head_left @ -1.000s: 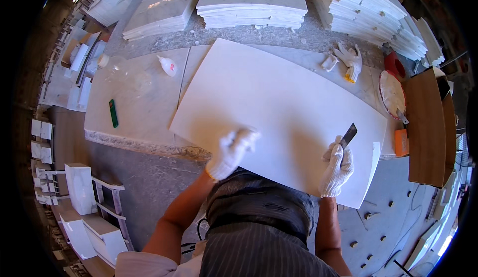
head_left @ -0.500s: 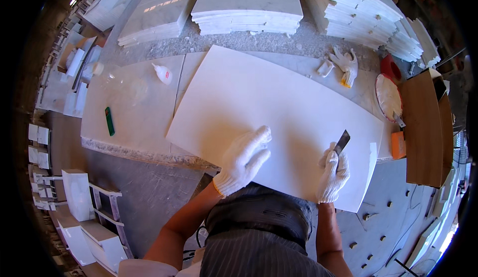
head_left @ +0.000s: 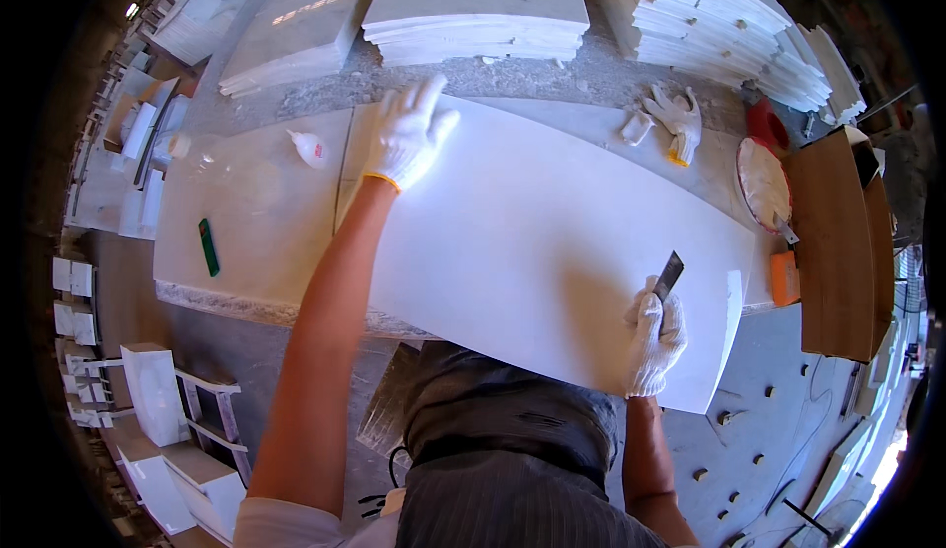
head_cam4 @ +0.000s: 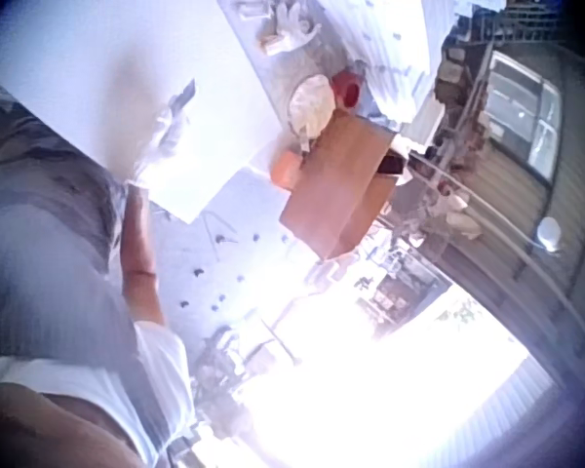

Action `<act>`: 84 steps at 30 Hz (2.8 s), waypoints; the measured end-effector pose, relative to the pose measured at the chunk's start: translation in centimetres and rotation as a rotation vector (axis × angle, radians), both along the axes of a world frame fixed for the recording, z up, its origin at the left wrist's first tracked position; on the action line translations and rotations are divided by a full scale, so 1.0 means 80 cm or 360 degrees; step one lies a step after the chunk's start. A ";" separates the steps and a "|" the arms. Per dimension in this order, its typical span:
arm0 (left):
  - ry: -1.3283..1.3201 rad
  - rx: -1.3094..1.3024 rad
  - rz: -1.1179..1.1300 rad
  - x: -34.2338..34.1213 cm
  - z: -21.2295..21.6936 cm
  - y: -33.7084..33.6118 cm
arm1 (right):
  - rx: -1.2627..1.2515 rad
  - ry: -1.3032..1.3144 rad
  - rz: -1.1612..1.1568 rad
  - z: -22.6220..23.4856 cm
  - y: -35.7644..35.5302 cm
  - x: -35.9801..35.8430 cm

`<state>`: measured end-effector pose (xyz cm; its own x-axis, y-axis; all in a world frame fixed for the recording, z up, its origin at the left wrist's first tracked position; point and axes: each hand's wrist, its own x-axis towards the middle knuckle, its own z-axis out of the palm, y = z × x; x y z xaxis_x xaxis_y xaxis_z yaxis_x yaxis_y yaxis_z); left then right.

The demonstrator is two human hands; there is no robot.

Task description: The person uses a utility knife to scrape the surface of a large white plastic sheet on a workbench. They repeatedly scrape different areas and wipe the surface with gloved hands, removing residue or film from the sheet.

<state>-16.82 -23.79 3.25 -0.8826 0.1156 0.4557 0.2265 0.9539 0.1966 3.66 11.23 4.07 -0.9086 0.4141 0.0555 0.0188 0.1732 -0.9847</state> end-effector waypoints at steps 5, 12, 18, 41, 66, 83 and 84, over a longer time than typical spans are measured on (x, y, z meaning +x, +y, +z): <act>0.0064 0.0038 -0.0025 0.015 -0.014 0.003 | 0.0100 -0.0077 0.0050 -0.001 0.004 0.000; -0.0194 -0.0054 -0.0772 0.198 0.009 0.118 | -0.0011 -0.0002 0.0018 -0.003 -0.002 0.002; -0.0454 -0.0025 -0.0692 0.284 0.019 0.117 | -0.0037 -0.0059 0.0013 -0.007 0.003 0.004; -0.0151 -0.0504 0.0886 0.247 0.005 -0.110 | -0.0059 -0.0033 -0.0065 -0.006 -0.008 0.002; -0.0441 0.0205 -0.0265 0.345 0.028 0.081 | 0.0052 -0.0086 0.0010 0.002 -0.015 0.000; -0.0185 -0.0405 0.0363 0.188 0.006 -0.021 | 0.0045 -0.0058 0.0083 0.006 -0.025 0.001; -0.0183 -0.0388 0.0360 0.193 0.006 -0.021 | 0.0020 -0.0062 0.0104 0.006 -0.023 0.001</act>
